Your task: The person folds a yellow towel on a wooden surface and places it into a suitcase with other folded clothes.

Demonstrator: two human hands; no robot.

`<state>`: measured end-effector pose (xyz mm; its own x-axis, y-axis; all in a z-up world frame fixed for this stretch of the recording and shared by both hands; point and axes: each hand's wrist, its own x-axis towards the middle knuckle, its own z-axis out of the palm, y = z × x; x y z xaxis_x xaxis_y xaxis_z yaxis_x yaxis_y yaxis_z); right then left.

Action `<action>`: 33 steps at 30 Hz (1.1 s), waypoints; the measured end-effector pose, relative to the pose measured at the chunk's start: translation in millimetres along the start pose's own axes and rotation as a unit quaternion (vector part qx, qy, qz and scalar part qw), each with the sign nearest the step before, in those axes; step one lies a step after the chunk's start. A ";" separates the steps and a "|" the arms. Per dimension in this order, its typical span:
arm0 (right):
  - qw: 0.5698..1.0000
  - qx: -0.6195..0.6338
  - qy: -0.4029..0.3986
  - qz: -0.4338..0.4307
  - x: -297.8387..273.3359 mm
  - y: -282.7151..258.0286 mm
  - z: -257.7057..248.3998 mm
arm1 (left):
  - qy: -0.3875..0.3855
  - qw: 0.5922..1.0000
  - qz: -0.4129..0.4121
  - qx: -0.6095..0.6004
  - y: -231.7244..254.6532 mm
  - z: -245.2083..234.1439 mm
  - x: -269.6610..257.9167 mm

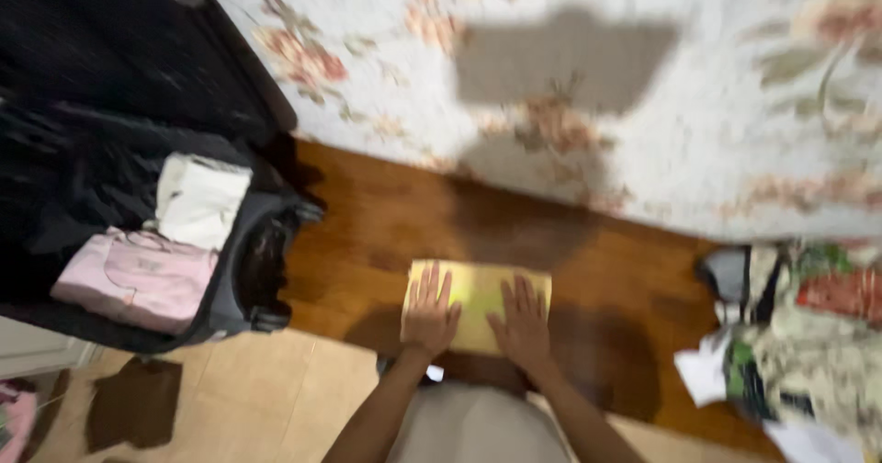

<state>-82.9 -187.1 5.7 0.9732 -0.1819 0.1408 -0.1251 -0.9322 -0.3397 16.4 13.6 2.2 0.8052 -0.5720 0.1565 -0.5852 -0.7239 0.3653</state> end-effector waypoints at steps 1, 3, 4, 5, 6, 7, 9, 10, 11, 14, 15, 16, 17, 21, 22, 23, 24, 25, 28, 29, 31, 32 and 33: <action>0.997 0.005 -0.029 0.067 15.7 11.5 -4.8 | 0.030 1.000 -0.001 -0.001 -6.4 0.2 11.4; 0.970 0.024 -0.114 0.213 7.3 26.3 -12.0 | 0.060 0.998 -0.012 -0.005 -16.7 0.4 7.8; 0.980 0.019 -0.061 0.188 -2.4 31.6 -11.2 | 0.075 0.996 -0.041 0.006 -22.7 -2.7 -2.4; 0.987 0.015 -0.008 0.163 -9.5 37.7 -8.5 | 0.089 0.993 -0.071 0.017 -29.9 -7.9 -10.9; 0.989 0.009 0.057 0.136 -4.7 44.2 -2.8 | 0.112 0.989 -0.092 0.029 -38.8 -11.8 -3.4; 0.990 0.000 0.055 0.130 -6.6 45.3 3.2 | 0.100 0.989 -0.100 0.032 -41.6 -16.4 -5.7; 0.991 -0.025 0.052 0.117 -8.7 51.4 10.7 | 0.080 0.989 -0.118 0.034 -39.9 -18.1 -12.9; 0.992 -0.031 0.056 0.105 -11.3 55.7 14.1 | 0.080 0.991 -0.109 0.021 -37.4 -12.7 -15.8; 0.993 -0.037 0.060 0.094 -12.6 58.2 19.2 | 0.080 0.992 -0.101 0.007 -36.0 -6.0 -18.0; 0.994 0.047 0.045 0.084 -20.3 66.1 28.9 | 0.014 0.992 -0.108 -0.065 -31.3 14.9 -15.1; 0.991 0.092 0.036 0.086 -23.0 66.7 31.3 | -0.018 0.989 -0.115 -0.093 -27.0 20.4 -15.6; 0.984 0.139 0.032 0.111 -25.1 65.3 33.4 | 0.009 0.984 -0.120 -0.132 -22.8 25.0 -14.6; 0.973 0.186 0.027 0.136 -31.3 61.0 33.5 | 0.035 0.977 -0.124 -0.170 -17.4 28.7 -14.2; 0.890 0.378 0.028 0.252 -19.0 45.1 31.0 | 0.040 0.960 -0.199 -0.191 -15.3 30.4 -17.4; 0.889 0.375 0.039 0.260 -14.4 41.1 28.2 | 0.053 0.955 -0.210 -0.204 -17.4 26.9 -21.0; 0.888 0.371 0.050 0.267 -9.9 36.5 25.2 | 0.066 0.949 -0.221 -0.216 -19.6 21.2 -26.1; 0.887 0.366 0.065 0.275 -7.9 31.9 20.9 | 0.080 0.943 -0.229 -0.230 -21.3 14.3 -29.1; 0.886 0.368 0.051 0.277 -8.9 26.3 16.7 | 0.070 0.937 -0.235 -0.249 -25.0 4.3 -34.1; 0.891 0.378 0.034 0.247 -0.7 11.6 14.2 | 0.049 0.914 -0.259 -0.308 -36.1 -32.0 -41.4; 0.896 0.385 0.044 0.217 2.9 7.4 15.0 | 0.043 0.903 -0.272 -0.329 -37.5 -45.5 -42.7; 0.902 0.385 0.055 0.185 9.3 -4.6 18.0 | 0.022 0.889 -0.301 -0.345 -39.2 -77.1 -48.2; 0.906 0.377 0.061 0.181 16.8 -9.6 17.1 | 0.009 0.885 -0.314 -0.344 -37.1 -91.8 -45.8; 0.910 0.369 0.067 0.177 24.5 -18.8 17.6 | -0.003 0.881 -0.327 -0.342 -38.9 -108.8 -45.8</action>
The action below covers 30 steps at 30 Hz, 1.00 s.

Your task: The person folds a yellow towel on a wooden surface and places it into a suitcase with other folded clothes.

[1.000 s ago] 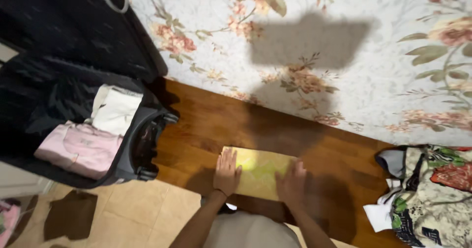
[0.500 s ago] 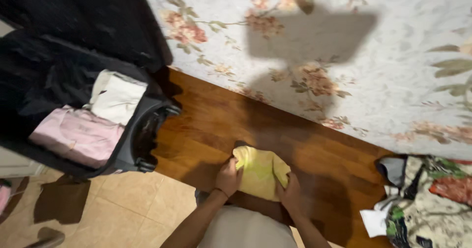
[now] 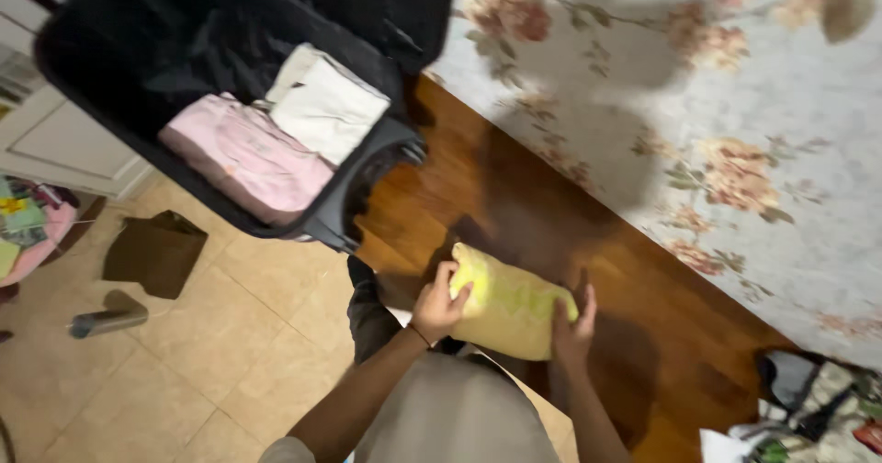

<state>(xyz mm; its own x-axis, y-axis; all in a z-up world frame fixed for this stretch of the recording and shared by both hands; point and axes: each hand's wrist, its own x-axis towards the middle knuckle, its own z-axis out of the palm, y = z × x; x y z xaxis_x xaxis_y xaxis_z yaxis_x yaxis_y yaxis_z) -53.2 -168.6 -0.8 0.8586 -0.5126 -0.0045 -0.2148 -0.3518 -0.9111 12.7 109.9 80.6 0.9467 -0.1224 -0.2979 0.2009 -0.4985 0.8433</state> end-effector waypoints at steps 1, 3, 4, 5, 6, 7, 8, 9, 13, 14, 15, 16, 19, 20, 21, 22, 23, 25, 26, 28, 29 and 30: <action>0.999 0.027 0.001 -0.026 6.7 -10.1 8.7 | 0.018 0.998 0.058 -0.023 9.3 -16.2 3.0; 0.995 0.073 0.005 -0.072 16.4 -35.0 21.6 | 0.048 0.982 0.168 -0.073 26.6 -45.5 5.5; 0.994 0.071 0.013 -0.078 25.3 -50.5 28.3 | 0.047 0.981 0.171 -0.084 34.3 -62.0 11.6; 0.994 0.069 0.015 -0.080 34.2 -69.0 37.2 | 0.048 0.980 0.167 -0.096 39.6 -84.7 20.3; 0.994 0.067 0.018 -0.082 35.3 -90.4 43.3 | 0.050 0.980 0.163 -0.107 45.0 -109.5 27.8; 0.988 0.141 -0.009 -0.054 38.4 -116.2 54.0 | 0.080 0.970 0.216 -0.080 52.0 -138.4 38.8; 0.976 0.215 -0.037 -0.026 41.5 -143.7 64.8 | 0.110 0.956 0.267 -0.052 58.3 -168.4 48.7; 0.956 0.286 -0.061 0.001 46.7 -171.6 75.7 | 0.137 0.937 0.320 -0.025 63.7 -198.0 64.0; 0.943 0.294 -0.146 0.047 57.2 -268.1 137.4 | 0.053 0.968 0.202 -0.139 56.4 -313.9 142.4; 0.937 0.306 -0.167 0.032 57.5 -291.0 155.8 | 0.058 0.966 0.203 -0.149 51.3 -337.1 158.2; 0.927 0.323 -0.189 0.008 66.3 -313.9 180.0 | 0.067 0.962 0.212 -0.156 47.6 -362.0 179.9; 0.949 0.247 -0.195 0.020 73.9 -334.3 205.4 | 0.096 0.966 0.217 -0.104 42.0 -387.1 201.1; 0.972 0.070 -0.223 0.019 90.1 -371.1 270.5 | 0.150 0.963 0.222 0.018 11.5 -442.1 254.6; 0.967 0.056 -0.247 -0.017 99.4 -377.7 294.0 | 0.157 0.960 0.225 0.045 -0.9 -459.7 272.6; 0.958 0.009 -0.228 -0.177 109.6 -382.3 313.8 | 0.164 0.958 0.223 0.072 -14.5 -471.1 287.7; 0.919 -0.038 -0.207 -0.332 120.9 -386.1 337.4 | 0.169 0.964 0.190 0.072 -25.8 -478.3 306.6; 0.945 -0.085 -0.232 -0.215 127.5 -387.7 363.1 | 0.173 0.970 0.153 0.075 -39.9 -484.6 321.8; 0.949 -0.140 -0.256 -0.121 135.2 -382.2 391.3 | 0.166 0.975 0.140 0.047 -72.5 -486.8 343.2; 0.945 -0.147 -0.254 -0.147 135.9 -376.0 400.5 | 0.156 0.974 0.164 0.016 -89.1 -482.7 351.9; 0.926 -0.218 -0.268 -0.153 148.4 -364.5 413.9 | 0.119 0.973 0.197 -0.011 -114.1 -474.3 381.3; 0.907 -0.280 -0.289 -0.123 150.9 -352.8 409.7 | 0.087 0.977 0.194 -0.007 -130.6 -461.5 389.5; 0.883 -0.341 -0.309 -0.093 152.4 -339.8 408.8 | 0.055 0.980 0.191 -0.002 -146.4 -447.1 398.4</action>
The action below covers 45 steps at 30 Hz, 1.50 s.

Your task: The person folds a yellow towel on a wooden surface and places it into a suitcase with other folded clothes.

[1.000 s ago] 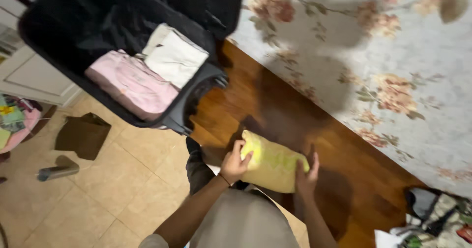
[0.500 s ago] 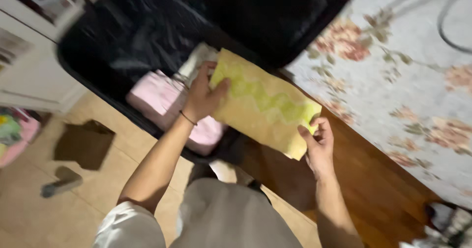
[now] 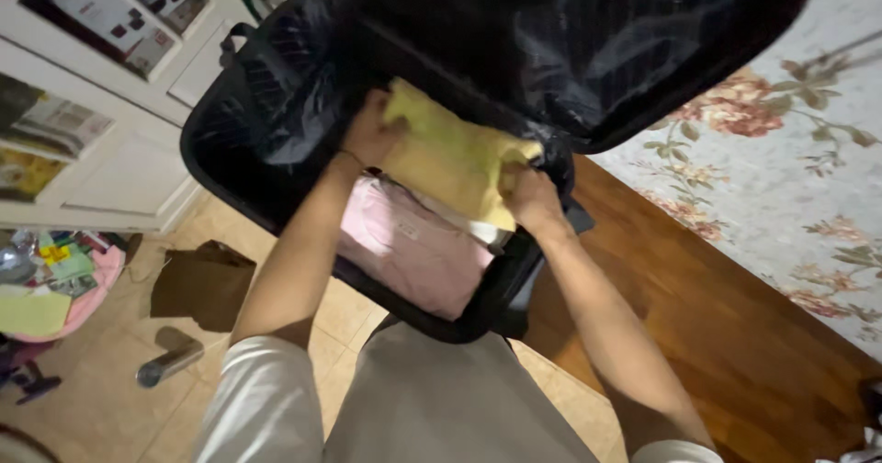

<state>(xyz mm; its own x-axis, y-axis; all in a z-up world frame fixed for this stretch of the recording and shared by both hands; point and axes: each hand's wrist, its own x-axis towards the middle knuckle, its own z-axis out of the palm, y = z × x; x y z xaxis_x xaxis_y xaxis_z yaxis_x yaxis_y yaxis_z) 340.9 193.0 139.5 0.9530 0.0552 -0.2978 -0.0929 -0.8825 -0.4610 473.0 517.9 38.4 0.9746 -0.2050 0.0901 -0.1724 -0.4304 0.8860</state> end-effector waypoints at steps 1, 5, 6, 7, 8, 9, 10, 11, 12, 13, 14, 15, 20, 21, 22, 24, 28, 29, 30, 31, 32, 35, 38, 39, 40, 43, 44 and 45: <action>0.998 -0.042 -0.025 0.029 2.3 7.5 13.4 | -0.038 0.999 0.014 0.032 -16.7 16.3 1.2; 0.981 -0.182 -0.061 0.042 4.9 25.8 67.6 | -0.169 0.966 -0.071 0.184 -53.8 57.5 -0.4; 0.976 -0.208 -0.056 0.022 4.6 24.9 74.4 | -0.168 0.972 -0.028 0.161 -54.7 55.8 -0.1; 0.970 -0.226 -0.081 0.048 6.5 23.5 73.6 | -0.167 0.976 0.016 0.137 -50.8 53.4 4.0; 0.962 -0.242 -0.105 0.074 6.2 19.9 71.3 | -0.165 0.978 0.061 0.113 -43.4 49.8 8.1; 0.951 -0.259 -0.135 0.100 1.2 15.6 70.6 | -0.174 0.984 0.008 0.040 -34.2 46.6 7.2; 0.952 -0.269 -0.114 0.088 -3.4 13.7 67.0 | -0.182 0.982 -0.045 -0.032 -23.4 42.5 9.3; 0.952 -0.282 -0.089 0.075 -4.2 14.3 59.0 | -0.186 0.973 -0.094 -0.104 -11.9 37.7 14.4; 0.952 -0.294 -0.063 0.063 -3.7 13.0 54.6 | -0.183 0.977 -0.092 -0.065 -1.9 34.2 15.7; 0.944 -0.311 -0.089 0.066 -2.9 11.1 54.2 | -0.181 0.979 -0.092 -0.029 6.7 35.2 14.0; 0.935 -0.328 -0.115 0.070 -0.2 9.2 56.0 | -0.179 0.980 -0.092 0.008 12.9 35.8 12.1; 0.925 -0.344 -0.142 0.071 -0.5 8.9 60.4 | -0.201 0.970 -0.133 0.020 15.9 35.6 4.2; 0.930 -0.321 -0.133 0.120 15.4 7.1 67.0 | -0.244 0.967 -0.072 -0.022 1.2 35.1 4.8; 0.928 -0.311 -0.152 0.139 14.9 4.0 62.6 | -0.253 0.962 -0.101 -0.013 -7.5 39.7 4.2; 0.929 -0.318 -0.116 0.148 9.7 -2.8 57.1 | -0.262 0.956 -0.129 -0.004 -15.6 46.2 3.4; 0.930 -0.330 -0.035 0.160 5.0 -27.5 33.4 | -0.263 0.955 -0.130 -0.042 -30.3 52.0 16.8; 0.948 -0.304 -0.066 0.075 -6.5 -78.4 -15.2 | -0.260 0.951 -0.080 -0.149 -43.4 62.6 4.1; 0.953 -0.288 -0.072 0.067 -1.4 -87.4 -22.2 | -0.260 0.951 -0.070 -0.152 -35.9 60.5 6.6; 0.957 -0.272 -0.078 0.059 4.7 -91.2 -27.1 | -0.251 0.956 -0.087 -0.123 -25.6 54.3 9.4; 0.973 -0.219 -0.061 0.037 10.9 -89.5 -29.3 | -0.242 0.960 -0.105 -0.095 -12.6 47.1 10.5; 0.985 -0.165 -0.043 0.016 17.8 -84.5 -28.7 | -0.233 0.963 -0.122 -0.067 2.6 39.4 10.3; 0.990 -0.014 -0.001 -0.143 36.6 -56.0 -28.6 | -0.189 0.976 0.104 0.017 60.2 31.0 -3.0; 0.973 0.134 -0.075 -0.171 47.5 -36.1 -36.0 | -0.195 0.943 0.265 -0.050 107.5 26.3 -28.5; 0.964 0.182 -0.119 -0.150 47.8 -31.0 -41.0 | -0.216 0.949 0.221 -0.057 115.5 24.7 -29.3; 0.968 0.154 -0.161 -0.119 46.7 -27.7 -44.7 | -0.237 0.953 0.177 -0.065 119.1 24.0 -30.2; 0.966 0.087 -0.222 -0.099 41.7 -24.8 -52.2 | -0.286 0.949 -0.002 -0.133 102.3 20.5 -21.7; 0.966 0.078 -0.204 -0.141 36.1 -27.5 -49.3 | -0.296 0.939 -0.069 -0.162 89.6 21.6 -15.6; 0.963 0.068 -0.185 -0.182 29.3 -30.5 -48.5 | -0.279 0.925 -0.141 -0.215 75.5 26.6 -10.1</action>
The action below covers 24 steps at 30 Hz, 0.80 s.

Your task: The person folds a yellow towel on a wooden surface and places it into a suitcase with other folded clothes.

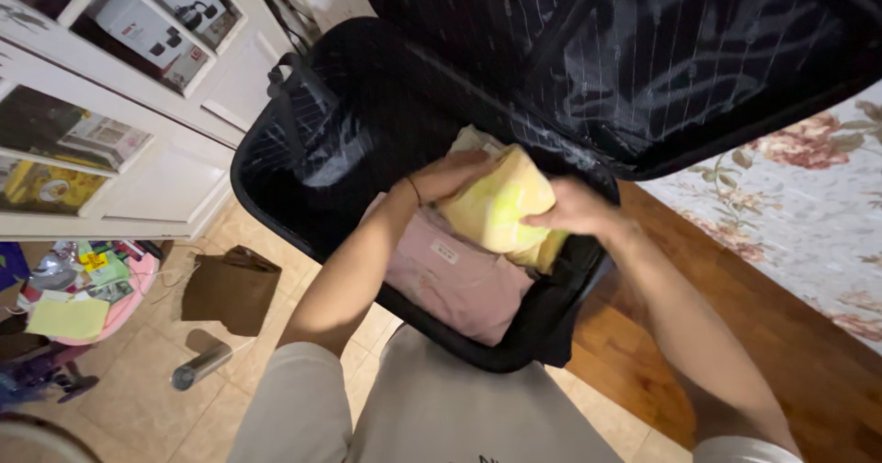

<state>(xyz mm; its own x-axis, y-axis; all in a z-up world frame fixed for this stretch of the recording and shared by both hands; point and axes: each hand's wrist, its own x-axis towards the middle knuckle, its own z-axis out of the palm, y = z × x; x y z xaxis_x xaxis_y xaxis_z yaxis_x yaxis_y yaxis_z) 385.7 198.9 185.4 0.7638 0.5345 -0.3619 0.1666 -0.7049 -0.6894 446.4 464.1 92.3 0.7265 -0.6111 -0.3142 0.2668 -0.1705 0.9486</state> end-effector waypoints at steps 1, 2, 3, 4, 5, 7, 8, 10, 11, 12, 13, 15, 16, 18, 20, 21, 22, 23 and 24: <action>0.999 -0.042 -0.008 0.002 -6.1 -6.5 2.7 | 0.018 0.996 -0.049 -0.074 -13.5 -4.7 10.1; 0.996 -0.085 -0.014 0.003 -12.2 -15.3 6.5 | 0.035 0.984 -0.097 -0.146 -27.9 -9.2 20.0; 0.992 -0.127 -0.020 0.005 -18.6 -24.6 8.9 | 0.041 0.994 -0.105 0.009 -42.2 -8.8 31.5; 0.988 -0.149 -0.033 0.016 -25.0 -33.7 11.8 | 0.047 0.979 -0.114 0.164 -56.4 -4.7 42.7; 0.984 -0.170 -0.047 0.028 -31.2 -41.5 14.0 | 0.052 0.940 -0.122 0.315 -69.2 -1.4 52.9; 0.977 -0.207 -0.044 0.018 -39.1 -51.8 17.7 | 0.099 0.922 -0.059 0.370 -91.9 2.0 65.8; 0.975 -0.222 -0.030 -0.003 -44.5 -54.1 20.6 | 0.118 0.910 -0.028 0.396 -102.1 6.0 70.5; 0.974 -0.212 0.021 -0.077 -51.9 -54.4 25.0 | 0.144 0.906 0.019 0.398 -115.4 9.4 81.7; 0.972 -0.187 0.059 -0.131 -55.8 -53.6 26.7 | 0.157 0.903 0.042 0.398 -119.3 12.6 84.7; 0.964 -0.161 0.099 -0.186 -55.9 -53.0 27.5 | 0.155 0.913 0.025 0.377 -120.6 15.1 85.5; 0.967 -0.155 0.094 -0.180 -55.7 -52.0 27.3 | 0.152 0.922 0.007 0.355 -122.0 20.3 85.4; 0.973 -0.142 0.087 -0.162 -60.9 -48.6 28.5 | 0.141 0.927 0.011 0.348 -118.8 29.3 85.2; 0.977 -0.141 0.085 -0.139 -63.4 -46.3 29.0 | 0.135 0.922 0.033 0.363 -114.2 33.0 84.7; 0.983 -0.138 0.080 -0.094 -65.7 -41.0 27.9 | 0.131 0.913 0.069 0.380 -94.0 38.6 75.7; 0.972 -0.108 0.135 -0.161 -68.2 -36.1 27.9 | 0.135 0.907 0.100 0.386 -54.1 41.0 55.5; 0.963 -0.094 0.162 -0.194 -68.9 -33.3 27.5 | 0.127 0.912 0.132 0.366 -28.3 40.0 41.6; 0.974 -0.092 0.134 -0.156 -69.9 -30.5 27.5 | 0.118 0.918 0.162 0.344 -2.6 38.3 22.5; 0.983 -0.090 0.105 -0.118 -69.8 -28.1 26.4 | 0.109 0.921 0.191 0.321 24.1 36.0 3.4; 0.990 -0.089 0.075 -0.083 -68.0 -26.9 24.5 | 0.110 0.912 0.199 0.341 51.5 32.8 -13.3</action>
<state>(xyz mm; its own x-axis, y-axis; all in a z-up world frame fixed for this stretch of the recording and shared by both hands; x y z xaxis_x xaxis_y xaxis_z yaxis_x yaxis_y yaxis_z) 313.9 192.9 213.2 0.7984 0.5842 -0.1460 0.3952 -0.6912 -0.6050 429.6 438.1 146.7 0.8096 -0.5718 0.1324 -0.4477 -0.4556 0.7694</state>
